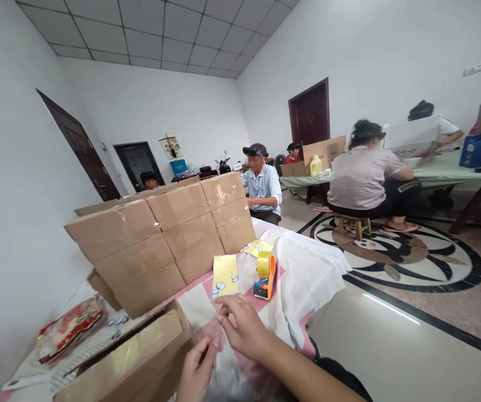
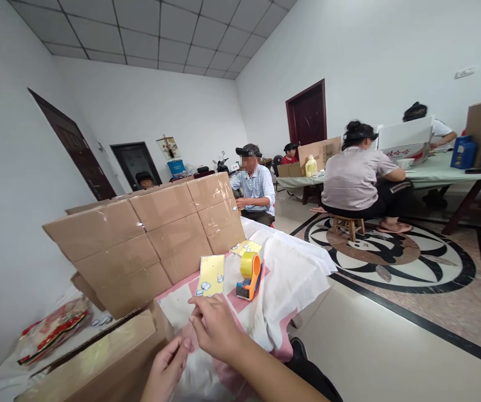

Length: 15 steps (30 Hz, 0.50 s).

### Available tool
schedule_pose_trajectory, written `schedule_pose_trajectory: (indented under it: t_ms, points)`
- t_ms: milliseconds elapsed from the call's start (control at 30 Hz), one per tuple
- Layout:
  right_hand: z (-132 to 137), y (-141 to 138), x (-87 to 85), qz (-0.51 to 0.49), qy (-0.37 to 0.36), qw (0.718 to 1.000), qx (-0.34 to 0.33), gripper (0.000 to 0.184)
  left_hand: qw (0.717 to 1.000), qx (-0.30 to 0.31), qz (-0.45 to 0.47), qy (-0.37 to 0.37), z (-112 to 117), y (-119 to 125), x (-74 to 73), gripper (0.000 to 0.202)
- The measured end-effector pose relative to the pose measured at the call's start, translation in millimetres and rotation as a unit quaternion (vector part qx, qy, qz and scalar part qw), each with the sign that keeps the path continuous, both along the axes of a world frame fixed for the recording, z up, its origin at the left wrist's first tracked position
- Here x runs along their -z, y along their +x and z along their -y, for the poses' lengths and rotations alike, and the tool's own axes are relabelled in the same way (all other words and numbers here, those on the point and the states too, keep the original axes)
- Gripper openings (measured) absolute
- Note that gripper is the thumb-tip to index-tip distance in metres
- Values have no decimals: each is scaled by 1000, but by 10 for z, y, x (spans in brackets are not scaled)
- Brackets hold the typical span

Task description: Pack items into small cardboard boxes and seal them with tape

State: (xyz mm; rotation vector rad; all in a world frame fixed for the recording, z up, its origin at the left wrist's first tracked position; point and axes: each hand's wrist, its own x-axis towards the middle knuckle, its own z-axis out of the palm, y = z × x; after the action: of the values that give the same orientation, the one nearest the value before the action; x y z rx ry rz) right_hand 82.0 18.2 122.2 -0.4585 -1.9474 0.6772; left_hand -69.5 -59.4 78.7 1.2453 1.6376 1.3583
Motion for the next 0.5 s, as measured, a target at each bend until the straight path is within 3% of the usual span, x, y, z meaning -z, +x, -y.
schedule_pose_trajectory:
  t_ms: [133,267,500]
  points:
    - [-11,52,-40,-1,57,998,8,32,1000,10,-22,5,34,-9,-6,67]
    - [-59,33,-70,-67,50,995,52,23,999,36,11,-31,69,11,-75,72]
    - [-116,-128,-58,-79,89,992,46,23,999,13,18,-33,158,-52,-244,73]
